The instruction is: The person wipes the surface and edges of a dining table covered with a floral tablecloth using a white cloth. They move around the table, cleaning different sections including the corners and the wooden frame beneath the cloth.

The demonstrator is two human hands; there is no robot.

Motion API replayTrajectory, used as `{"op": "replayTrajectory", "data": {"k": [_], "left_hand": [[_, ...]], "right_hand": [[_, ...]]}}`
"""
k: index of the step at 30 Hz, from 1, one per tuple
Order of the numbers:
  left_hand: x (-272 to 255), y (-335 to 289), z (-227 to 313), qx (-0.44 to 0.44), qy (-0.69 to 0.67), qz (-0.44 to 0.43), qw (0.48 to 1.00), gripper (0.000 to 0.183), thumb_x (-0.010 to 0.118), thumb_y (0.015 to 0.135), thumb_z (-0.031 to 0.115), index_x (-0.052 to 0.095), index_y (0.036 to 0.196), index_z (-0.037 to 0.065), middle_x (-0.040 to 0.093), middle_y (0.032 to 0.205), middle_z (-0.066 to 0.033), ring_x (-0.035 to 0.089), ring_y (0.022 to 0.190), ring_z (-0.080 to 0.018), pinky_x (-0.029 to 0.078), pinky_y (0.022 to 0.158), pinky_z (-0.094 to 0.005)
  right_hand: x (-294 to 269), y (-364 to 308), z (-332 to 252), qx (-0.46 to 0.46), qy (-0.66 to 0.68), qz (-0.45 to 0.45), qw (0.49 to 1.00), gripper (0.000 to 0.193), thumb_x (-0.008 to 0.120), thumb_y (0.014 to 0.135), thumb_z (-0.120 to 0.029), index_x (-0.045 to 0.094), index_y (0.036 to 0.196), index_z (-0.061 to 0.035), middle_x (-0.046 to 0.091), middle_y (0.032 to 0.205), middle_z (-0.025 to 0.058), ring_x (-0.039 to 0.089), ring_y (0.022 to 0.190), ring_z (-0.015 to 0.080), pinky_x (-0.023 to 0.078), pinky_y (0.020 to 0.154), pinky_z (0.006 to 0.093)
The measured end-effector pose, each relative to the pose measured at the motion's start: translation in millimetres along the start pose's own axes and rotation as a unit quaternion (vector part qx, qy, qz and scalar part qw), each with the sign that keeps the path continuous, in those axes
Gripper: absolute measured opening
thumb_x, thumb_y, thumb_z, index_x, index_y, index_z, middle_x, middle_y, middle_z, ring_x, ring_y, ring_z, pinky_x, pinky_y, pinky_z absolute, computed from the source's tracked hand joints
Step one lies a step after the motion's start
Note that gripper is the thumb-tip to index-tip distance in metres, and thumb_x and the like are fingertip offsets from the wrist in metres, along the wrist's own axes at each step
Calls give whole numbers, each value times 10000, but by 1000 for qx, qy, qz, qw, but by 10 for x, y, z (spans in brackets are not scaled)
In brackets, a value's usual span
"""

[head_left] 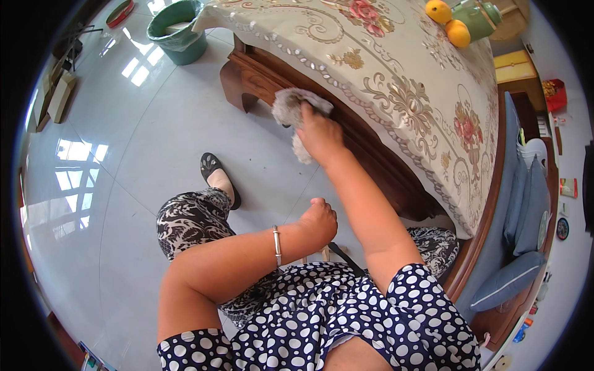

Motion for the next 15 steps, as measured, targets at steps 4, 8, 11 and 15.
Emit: {"op": "replayTrajectory", "data": {"k": [4,8,11,15], "left_hand": [[25,-23,-6,18,9,13,1000,144,596,757,163,679,872,136,630,930,-11,582,937,-180,387,776,-315],[37,-32,-13,25,-3,17,1000,141,601,754,153,673,872,125,627,928,-22,578,946,-185,398,791,-320],[25,-41,-24,30,5,1,1000,140,600,756,145,668,874,115,627,928,-29,578,943,-185,402,800,-316],[20,-15,4,42,21,0,999,141,584,770,130,661,883,99,627,931,-44,584,939,-193,411,801,-318]], "right_hand": [[-67,-718,536,66,-6,8,998,615,672,760,-210,348,1273,-113,621,963,186,620,811,379,490,695,465],[-49,-1503,1155,107,-25,44,993,669,680,744,-213,324,1308,-151,595,1038,189,601,884,380,478,746,467],[-70,-2044,1497,176,-60,21,982,678,672,747,-213,313,1319,-163,573,1077,193,589,924,370,472,771,459],[-79,-2768,1936,334,-55,13,941,649,615,793,-207,281,1347,-161,598,1068,210,593,906,401,469,762,481]]}}
Point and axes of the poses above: each hand's wrist, its own y-axis towards the middle knuckle, its own x-axis out of the palm, z = x × y, the point moved 1 cm from there along y, towards the middle knuckle
